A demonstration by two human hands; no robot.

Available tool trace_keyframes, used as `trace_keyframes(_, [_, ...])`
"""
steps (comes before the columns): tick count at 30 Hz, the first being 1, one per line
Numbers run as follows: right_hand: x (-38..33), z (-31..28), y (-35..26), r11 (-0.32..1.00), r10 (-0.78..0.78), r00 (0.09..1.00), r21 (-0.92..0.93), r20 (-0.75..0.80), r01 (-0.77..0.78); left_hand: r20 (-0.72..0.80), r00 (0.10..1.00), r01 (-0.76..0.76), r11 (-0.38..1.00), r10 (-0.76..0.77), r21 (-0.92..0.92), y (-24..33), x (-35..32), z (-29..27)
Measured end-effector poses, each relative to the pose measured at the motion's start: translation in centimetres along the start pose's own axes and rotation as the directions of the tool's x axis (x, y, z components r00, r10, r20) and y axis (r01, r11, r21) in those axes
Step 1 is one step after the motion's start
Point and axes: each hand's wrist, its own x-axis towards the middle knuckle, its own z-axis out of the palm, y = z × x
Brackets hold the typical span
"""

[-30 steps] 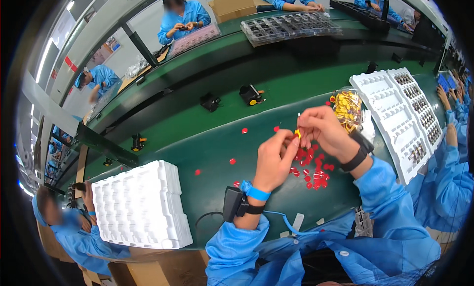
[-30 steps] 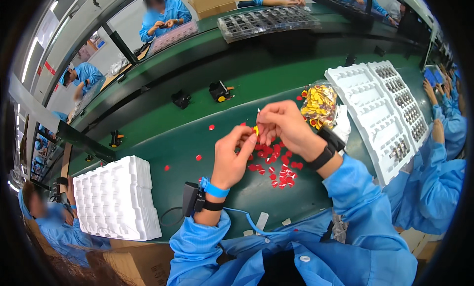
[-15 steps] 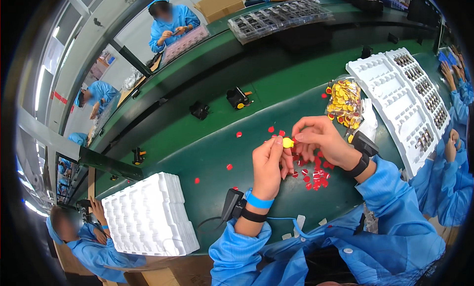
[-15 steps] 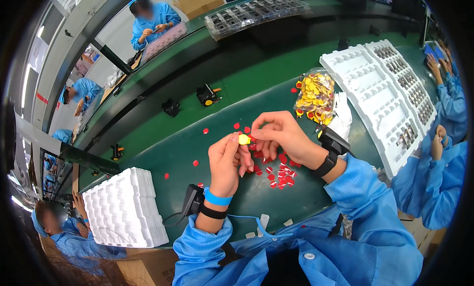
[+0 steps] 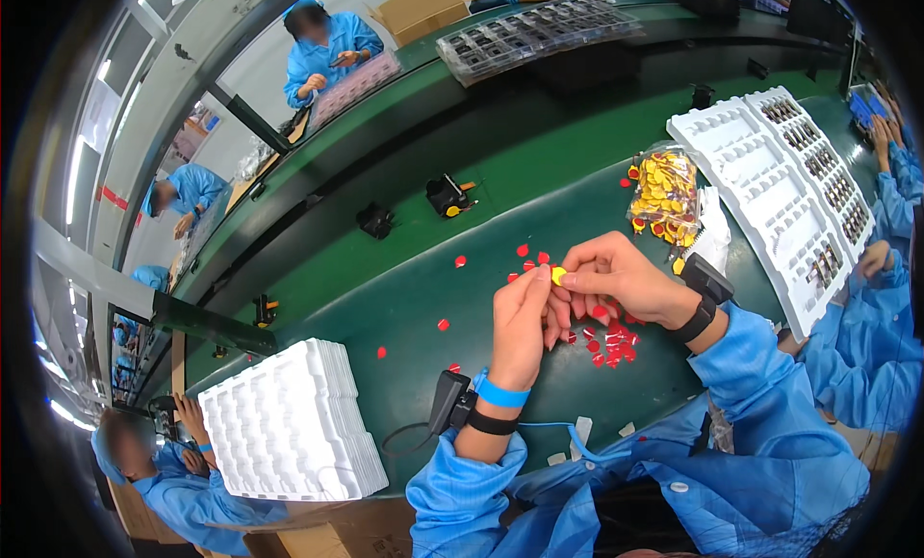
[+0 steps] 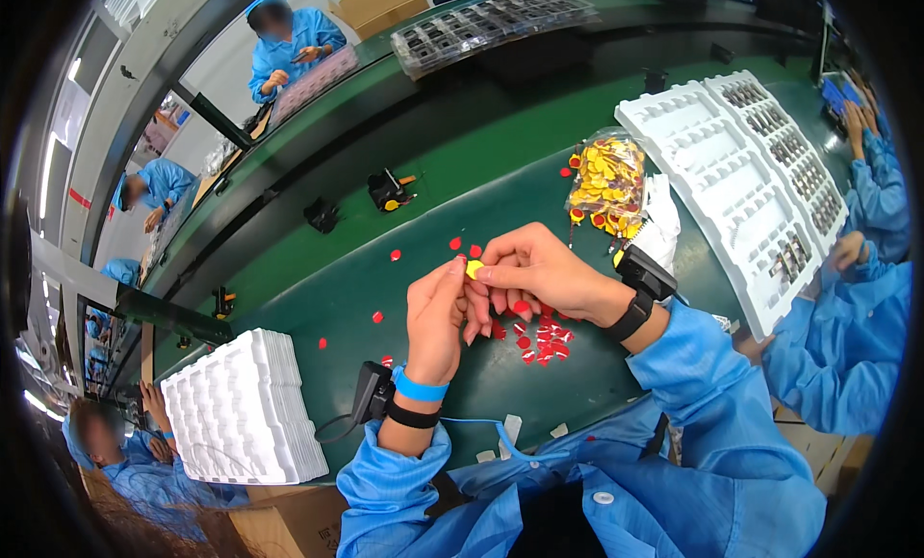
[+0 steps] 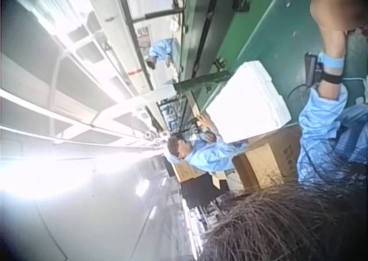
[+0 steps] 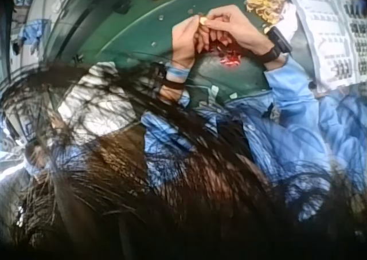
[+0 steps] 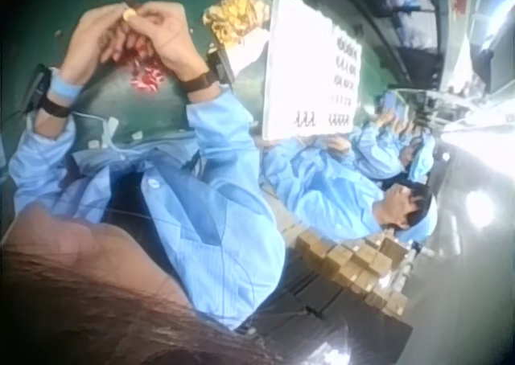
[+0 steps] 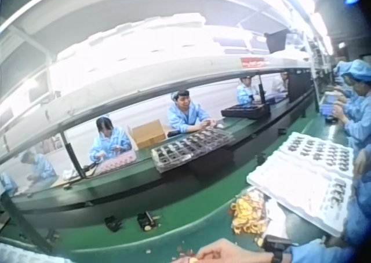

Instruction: Assemble small plastic and metal components at a factory workbench.

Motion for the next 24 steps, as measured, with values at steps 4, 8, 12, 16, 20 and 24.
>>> trace_keyframes(4, [0.10, -0.72, 0.56, 0.992, -0.039, 0.999, 0.117, 0.018, 0.036, 0.064, 0.995, -0.084, 0.985, 0.075, 0.151, 0.17, -0.28, -0.09])
trace_keyframes(8, [0.05, -0.60, 0.54, 0.985, 0.001, 1.000, 0.175, 0.022, -0.005, 0.070, 0.993, -0.111, 0.948, 0.095, 0.298, 0.50, -0.46, 0.19])
trace_keyframes(12, [0.00, -0.79, 0.58, 0.956, -0.016, 0.998, 0.292, 0.067, -0.004, 0.109, 0.988, -0.134, 0.953, 0.108, 0.272, 0.49, -0.50, 0.18])
trace_keyframes(16, [-0.02, -0.81, 0.67, 0.952, -0.031, 0.996, 0.305, 0.086, 0.003, 0.148, 0.977, -0.189, 0.936, 0.151, 0.295, 0.47, -0.56, -0.12])
trace_keyframes(20, [-0.08, -0.68, 0.66, 0.956, -0.037, 0.998, 0.293, 0.054, 0.019, 0.152, 0.978, -0.184, 0.936, 0.144, 0.299, 0.69, -0.66, -0.05])
trace_keyframes(24, [-0.12, -0.59, 0.79, 0.967, -0.043, 0.999, 0.250, -0.012, 0.044, 0.134, 0.969, -0.246, 0.888, 0.209, 0.389, 0.01, -0.18, -0.40])
